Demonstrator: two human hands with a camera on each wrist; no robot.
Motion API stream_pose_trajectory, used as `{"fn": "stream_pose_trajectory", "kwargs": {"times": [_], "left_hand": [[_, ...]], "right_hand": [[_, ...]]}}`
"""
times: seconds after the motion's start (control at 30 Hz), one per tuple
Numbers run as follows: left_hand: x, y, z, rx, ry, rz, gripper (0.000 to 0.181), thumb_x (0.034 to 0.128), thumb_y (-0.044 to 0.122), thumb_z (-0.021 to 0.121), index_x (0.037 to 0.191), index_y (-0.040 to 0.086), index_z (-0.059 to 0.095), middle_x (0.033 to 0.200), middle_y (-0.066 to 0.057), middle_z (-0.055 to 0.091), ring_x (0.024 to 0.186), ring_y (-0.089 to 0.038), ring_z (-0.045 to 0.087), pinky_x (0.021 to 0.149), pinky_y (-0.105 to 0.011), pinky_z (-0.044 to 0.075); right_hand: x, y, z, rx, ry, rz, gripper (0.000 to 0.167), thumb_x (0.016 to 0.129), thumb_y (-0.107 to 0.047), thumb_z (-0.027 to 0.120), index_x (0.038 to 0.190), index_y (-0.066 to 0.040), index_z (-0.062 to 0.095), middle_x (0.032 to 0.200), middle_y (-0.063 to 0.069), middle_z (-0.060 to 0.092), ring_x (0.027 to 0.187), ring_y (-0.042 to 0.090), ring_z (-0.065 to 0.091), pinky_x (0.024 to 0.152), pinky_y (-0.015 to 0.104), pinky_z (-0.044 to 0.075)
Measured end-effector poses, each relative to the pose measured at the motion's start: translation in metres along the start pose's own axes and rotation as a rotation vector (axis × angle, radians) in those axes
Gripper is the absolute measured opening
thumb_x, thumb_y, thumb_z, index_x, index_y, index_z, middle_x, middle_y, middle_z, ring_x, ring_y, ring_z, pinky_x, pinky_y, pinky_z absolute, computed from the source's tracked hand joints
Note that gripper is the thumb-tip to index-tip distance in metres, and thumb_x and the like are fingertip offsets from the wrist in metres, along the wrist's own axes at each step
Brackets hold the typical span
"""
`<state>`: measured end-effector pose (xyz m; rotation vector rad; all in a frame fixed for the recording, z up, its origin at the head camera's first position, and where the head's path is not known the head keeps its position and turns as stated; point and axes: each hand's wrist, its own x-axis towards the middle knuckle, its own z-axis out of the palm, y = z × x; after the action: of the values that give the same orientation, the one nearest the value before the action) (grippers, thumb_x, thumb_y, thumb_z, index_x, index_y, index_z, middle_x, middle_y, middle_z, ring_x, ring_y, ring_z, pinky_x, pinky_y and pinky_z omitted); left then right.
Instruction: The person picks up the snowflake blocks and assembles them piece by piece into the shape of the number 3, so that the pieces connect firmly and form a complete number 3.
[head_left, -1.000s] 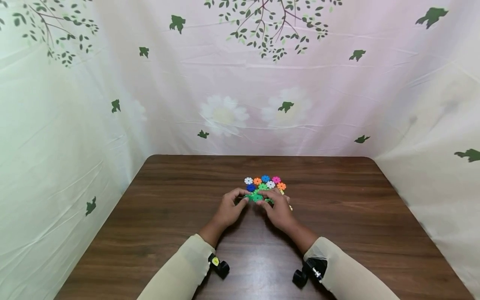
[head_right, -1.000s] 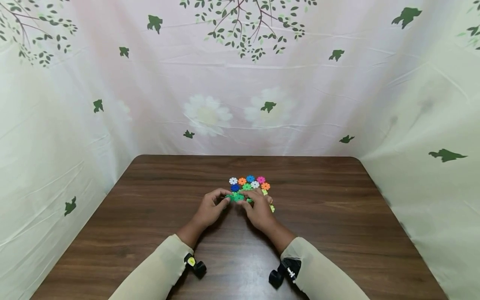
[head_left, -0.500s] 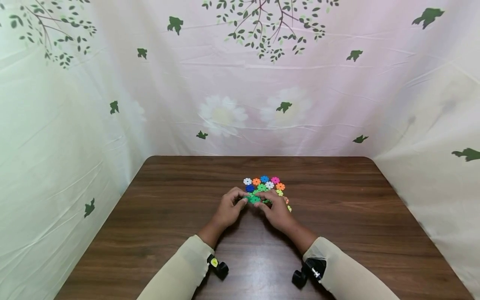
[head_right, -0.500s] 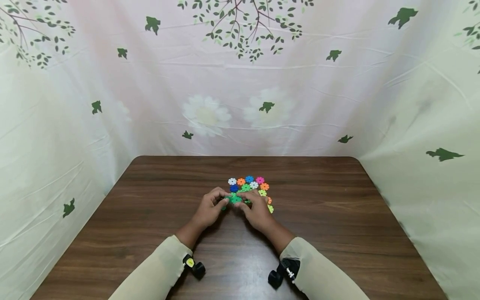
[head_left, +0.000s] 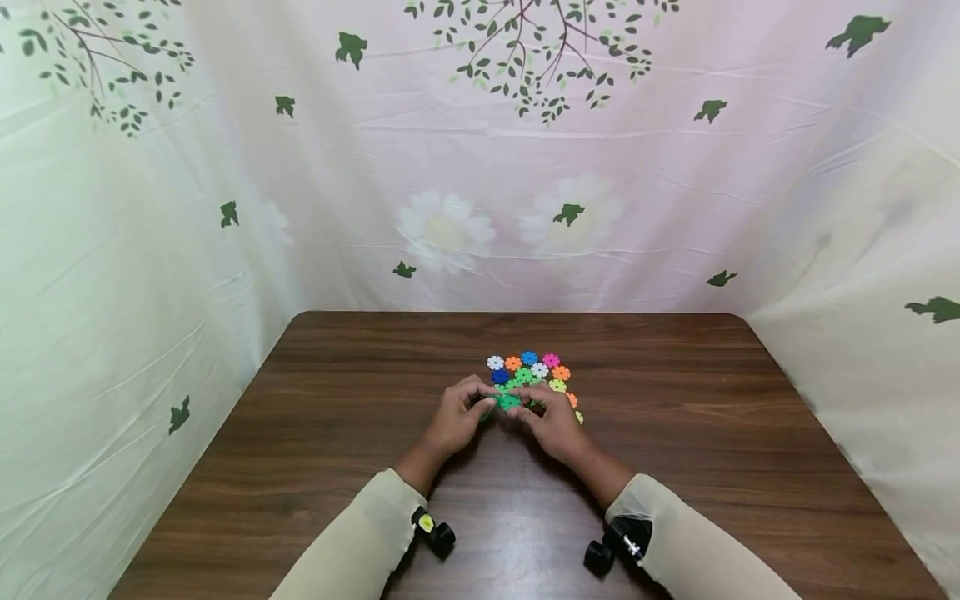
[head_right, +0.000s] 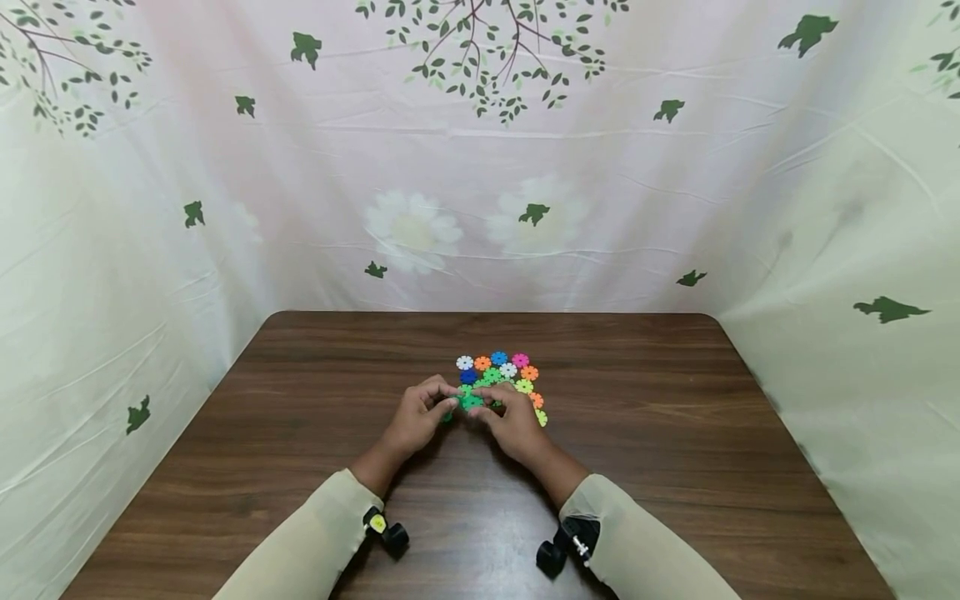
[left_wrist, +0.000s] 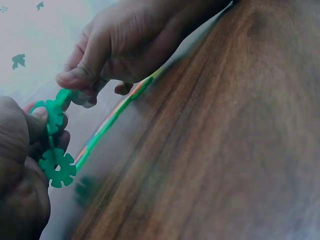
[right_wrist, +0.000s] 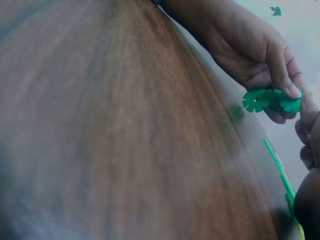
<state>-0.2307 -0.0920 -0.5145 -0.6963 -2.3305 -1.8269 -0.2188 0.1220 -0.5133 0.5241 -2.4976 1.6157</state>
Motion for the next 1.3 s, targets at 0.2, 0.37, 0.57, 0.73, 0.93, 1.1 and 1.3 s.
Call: {"fn": "stream_pose_trajectory", "kwargs": {"times": [0.2,0.37,0.57,0.73,0.93,1.1,1.3], "left_hand": [[0.0002,0.0,-0.001,0.001,-0.005,0.003,0.013,0.1041,0.0,0.069,0.109,-0.004,0.08,0.099,-0.021,0.069,0.086,-0.006,0.06,0.079,-0.02,0.052],[-0.0007,0.0016,0.0001,0.036,-0.006,0.017,0.012,0.1043,0.0,0.069,0.107,-0.002,0.08,0.1,-0.019,0.07,0.09,-0.007,0.061,0.082,-0.021,0.053],[-0.001,-0.0001,0.003,0.027,-0.002,0.053,0.011,0.1055,0.0,0.068,0.109,-0.002,0.078,0.106,-0.02,0.072,0.098,-0.018,0.067,0.085,-0.022,0.054],[0.0,-0.0002,0.0032,0.025,0.03,0.035,0.013,0.1045,-0.002,0.067,0.114,-0.002,0.076,0.114,-0.02,0.073,0.104,-0.024,0.066,0.088,-0.023,0.053],[0.0004,-0.0005,0.0007,0.058,0.025,0.04,0.023,0.1011,-0.004,0.069,0.123,-0.001,0.075,0.122,-0.02,0.071,0.107,-0.028,0.064,0.088,-0.027,0.051],[0.0006,-0.0031,-0.0003,0.08,0.013,0.074,0.024,0.1004,0.005,0.075,0.124,0.002,0.077,0.126,-0.018,0.071,0.118,-0.031,0.066,0.101,-0.034,0.052],[0.0012,-0.0035,0.0003,0.086,0.017,0.071,0.024,0.1009,0.011,0.078,0.123,0.0,0.078,0.126,-0.017,0.075,0.12,-0.033,0.069,0.106,-0.033,0.053]], "right_hand": [[0.0006,-0.0001,-0.0011,0.008,-0.026,-0.002,0.03,0.095,-0.009,0.081,0.125,-0.005,0.082,0.103,0.01,0.074,0.094,0.008,0.06,0.083,0.022,0.052],[0.0002,0.0009,-0.0011,-0.002,-0.036,0.006,0.029,0.095,-0.01,0.082,0.124,-0.006,0.083,0.1,0.01,0.074,0.092,0.008,0.06,0.081,0.022,0.052],[-0.0003,0.0022,0.0006,0.002,-0.004,0.035,0.03,0.095,-0.012,0.082,0.124,-0.007,0.083,0.108,0.01,0.074,0.101,0.015,0.062,0.085,0.022,0.053],[0.0024,0.0024,0.0017,-0.049,0.038,-0.018,0.034,0.091,-0.013,0.085,0.124,-0.007,0.082,0.099,0.004,0.075,0.103,0.023,0.061,0.087,0.025,0.053],[0.0037,0.0025,0.0014,-0.154,0.098,-0.101,0.038,0.086,-0.01,0.088,0.123,-0.007,0.081,0.095,0.002,0.077,0.104,0.026,0.063,0.102,0.047,0.036],[0.0041,0.0056,0.001,-0.22,0.142,-0.116,0.039,0.086,-0.008,0.088,0.124,-0.004,0.079,0.102,0.008,0.077,0.115,0.033,0.063,0.101,0.059,0.029],[0.0053,0.0072,-0.0012,-0.292,0.153,-0.068,0.038,0.088,-0.009,0.089,0.124,-0.003,0.079,0.12,0.015,0.075,0.124,0.038,0.057,0.104,0.07,0.028]]}}
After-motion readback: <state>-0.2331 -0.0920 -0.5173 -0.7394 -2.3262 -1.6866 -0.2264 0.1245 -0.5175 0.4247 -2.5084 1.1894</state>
